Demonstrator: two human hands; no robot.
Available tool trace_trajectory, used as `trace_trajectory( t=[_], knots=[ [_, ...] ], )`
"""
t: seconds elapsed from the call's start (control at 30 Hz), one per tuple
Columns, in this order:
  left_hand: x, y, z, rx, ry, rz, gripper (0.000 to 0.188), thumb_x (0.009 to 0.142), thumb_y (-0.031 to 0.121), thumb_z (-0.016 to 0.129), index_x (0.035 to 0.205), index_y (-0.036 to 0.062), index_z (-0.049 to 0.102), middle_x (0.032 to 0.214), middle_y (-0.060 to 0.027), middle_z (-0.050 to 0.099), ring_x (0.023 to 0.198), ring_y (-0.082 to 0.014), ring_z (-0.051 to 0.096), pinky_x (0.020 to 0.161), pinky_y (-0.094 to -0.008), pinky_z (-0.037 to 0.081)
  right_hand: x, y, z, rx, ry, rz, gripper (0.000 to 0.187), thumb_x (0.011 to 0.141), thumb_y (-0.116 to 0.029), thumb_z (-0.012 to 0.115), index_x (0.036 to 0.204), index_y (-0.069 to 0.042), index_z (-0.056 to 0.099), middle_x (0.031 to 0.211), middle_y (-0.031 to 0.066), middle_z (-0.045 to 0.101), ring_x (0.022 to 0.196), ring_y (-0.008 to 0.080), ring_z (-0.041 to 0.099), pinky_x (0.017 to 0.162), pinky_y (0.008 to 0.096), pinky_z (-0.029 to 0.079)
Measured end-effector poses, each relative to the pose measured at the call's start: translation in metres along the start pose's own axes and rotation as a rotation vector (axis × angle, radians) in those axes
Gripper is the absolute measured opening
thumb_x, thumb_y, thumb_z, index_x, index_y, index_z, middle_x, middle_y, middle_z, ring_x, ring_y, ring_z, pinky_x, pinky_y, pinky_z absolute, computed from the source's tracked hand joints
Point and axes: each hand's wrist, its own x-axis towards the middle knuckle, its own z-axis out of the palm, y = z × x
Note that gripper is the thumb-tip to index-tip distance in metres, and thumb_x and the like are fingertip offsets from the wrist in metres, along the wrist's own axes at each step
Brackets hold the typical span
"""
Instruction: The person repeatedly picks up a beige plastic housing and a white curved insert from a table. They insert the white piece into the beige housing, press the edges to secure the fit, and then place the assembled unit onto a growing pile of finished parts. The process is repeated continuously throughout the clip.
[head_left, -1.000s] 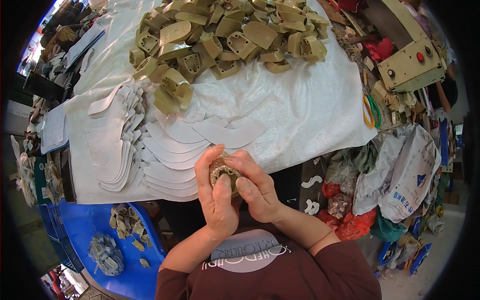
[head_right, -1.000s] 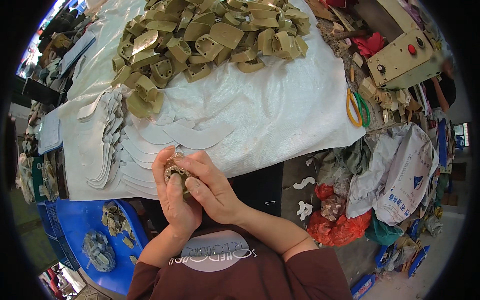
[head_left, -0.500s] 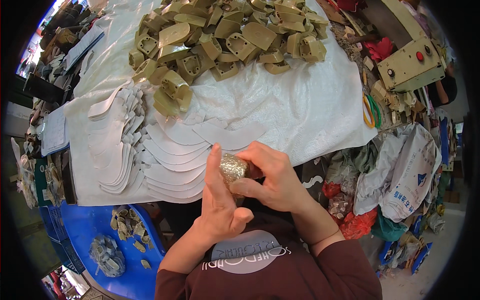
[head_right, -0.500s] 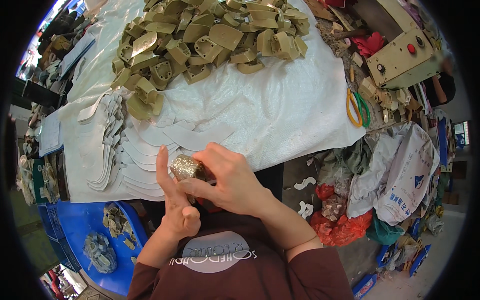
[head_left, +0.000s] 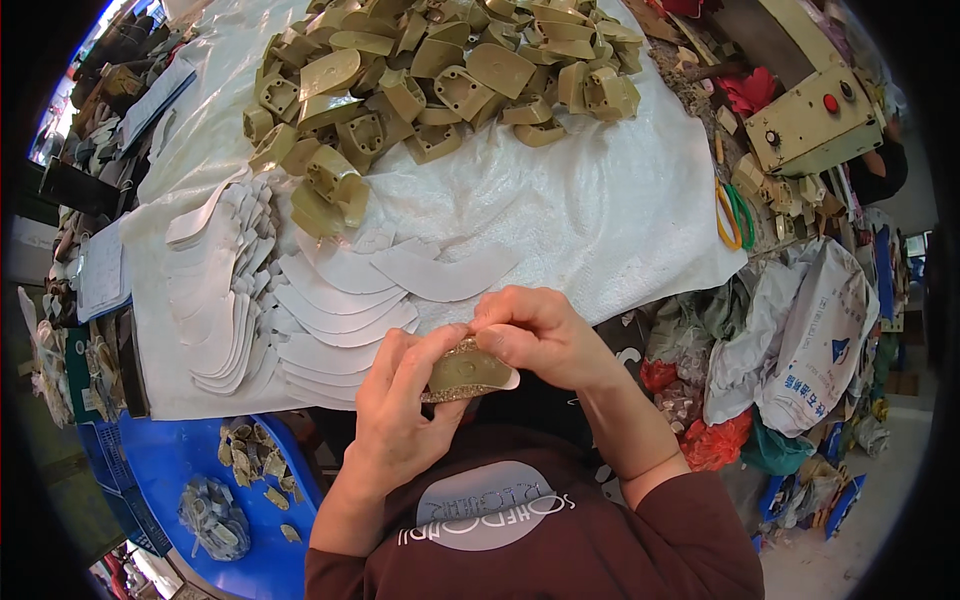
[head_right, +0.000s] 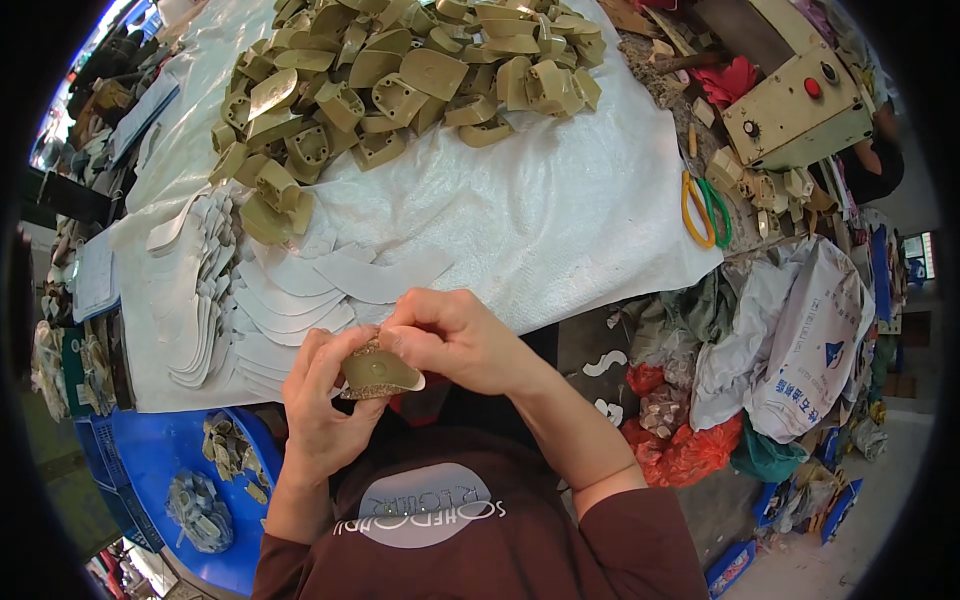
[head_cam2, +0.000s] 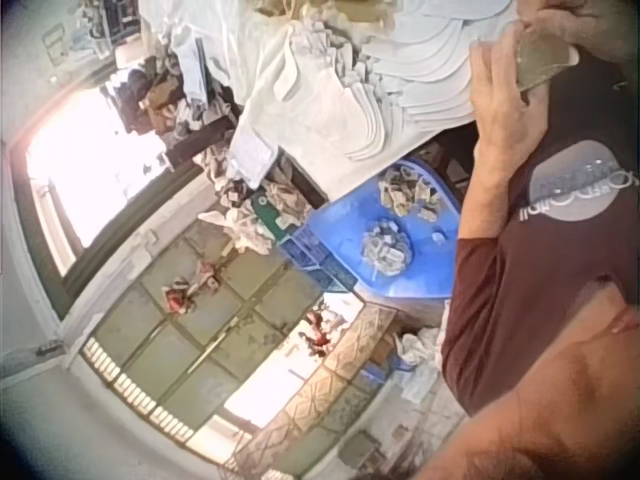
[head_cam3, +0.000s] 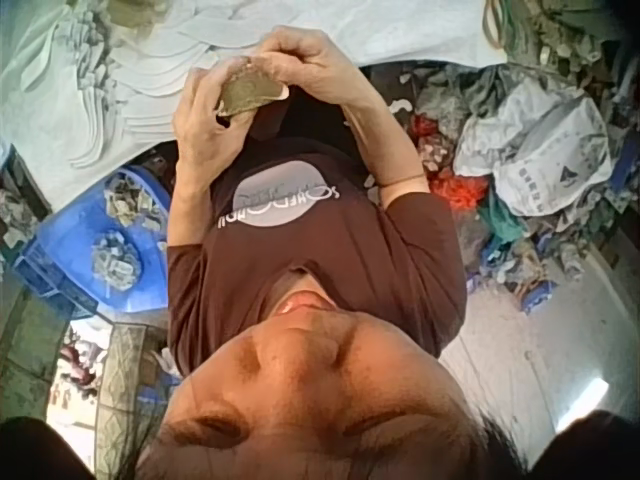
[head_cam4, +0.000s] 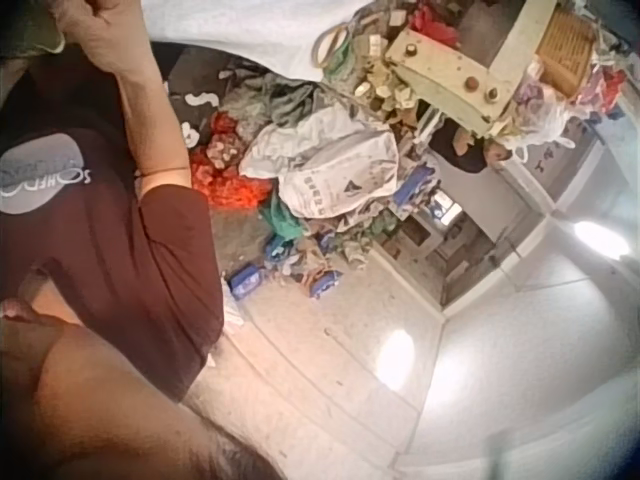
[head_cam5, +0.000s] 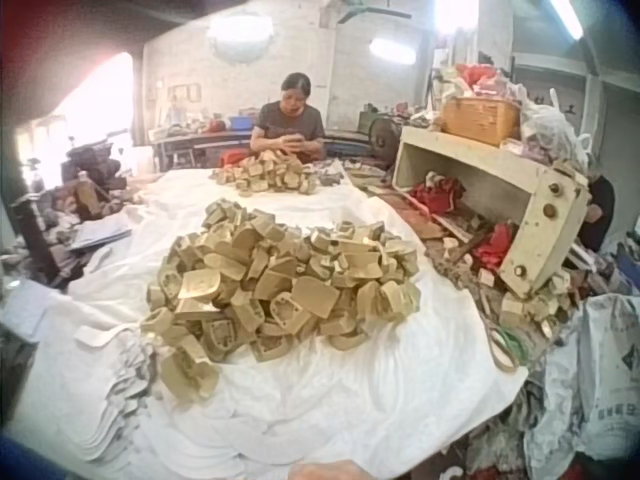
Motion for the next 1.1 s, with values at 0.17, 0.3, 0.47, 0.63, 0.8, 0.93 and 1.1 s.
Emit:
trace_trajectory(
  t=[0.17,0.3,0.47,0.63,0.8,0.93,1.1],
  knots=[
    [0.004,-0.001,0.005,0.068,0.065,-0.001,0.058,0.056,-0.001,0.079,0.109,0.0053,0.057,0.075,-0.007,0.052,0.056,-0.0184,0.049,0.048,-0.0299,0.042,-0.001,-0.004,0.008,-0.383,0.159,-0.061,0.015,0.091,-0.016,0.058,0.09,-0.001,0.061,0.075,0.0001,0.06,0.066,0.0073,0.054,0.059,0.024,0.046],
    [0.001,-0.001,0.011,0.074,0.122,0.007,0.055,0.053,0.006,0.082,0.1,0.003,0.054,0.069,-0.0054,0.053,0.049,-0.0172,0.048,0.046,-0.028,0.042,-0.002,0.006,0.005,0.329,0.105,0.052,0.021,0.093,-0.016,0.055,0.104,0.0,0.062,0.076,0.0031,0.061,0.07,0.0082,0.056,0.063,0.0242,0.046],
    [0.001,0.001,0.026,0.179,0.3,0.065,0.05,0.053,0.009,0.083,0.091,-0.0013,0.054,0.065,-0.007,0.052,0.049,-0.0215,0.055,0.046,-0.0297,0.044,-0.006,0.005,0.015,-0.081,0.158,-0.056,0.027,0.097,-0.018,0.047,0.112,0.002,0.058,0.09,0.0052,0.062,0.078,0.0105,0.055,0.07,0.0245,0.044],
    [0.004,-0.002,0.034,0.344,0.37,0.092,0.044,0.057,0.012,0.082,0.088,-0.0018,0.054,0.064,-0.0077,0.051,0.047,-0.0224,0.054,0.043,-0.0306,0.043,-0.007,0.009,0.036,-0.192,0.365,-0.108,0.027,0.099,-0.02,0.045,0.11,0.001,0.057,0.093,0.0065,0.062,0.083,0.0103,0.055,0.074,0.0257,0.044],
    [0.0,-0.006,0.029,0.391,0.386,0.13,0.044,0.059,0.013,0.082,0.09,-0.0029,0.055,0.064,-0.0082,0.051,0.047,-0.0228,0.053,0.042,-0.031,0.043,-0.009,0.016,0.04,0.006,0.284,-0.084,0.028,0.097,-0.016,0.049,0.119,0.0,0.052,0.098,0.0091,0.06,0.083,0.0128,0.056,0.074,0.0268,0.046],
    [-0.01,-0.01,0.022,0.312,0.41,0.134,0.048,0.06,0.011,0.082,0.096,-0.0034,0.054,0.069,-0.0095,0.055,0.051,-0.0232,0.056,0.045,-0.0301,0.045,-0.005,0.015,0.046,-0.251,0.234,-0.257,0.031,0.095,-0.016,0.053,0.123,-0.002,0.051,0.097,0.0106,0.059,0.083,0.0167,0.058,0.074,0.0275,0.046],
    [-0.073,-0.043,-0.024,0.146,0.517,-0.082,0.051,0.073,-0.003,0.072,0.115,-0.0019,0.044,0.107,-0.0143,0.056,0.094,-0.0176,0.059,0.083,-0.0283,0.048,0.014,0.013,0.018,-0.692,0.175,-0.477,0.042,0.08,-0.02,0.068,0.118,-0.008,0.056,0.1,0.009,0.058,0.091,0.0288,0.05,0.081,0.04,0.04]
  ],
)
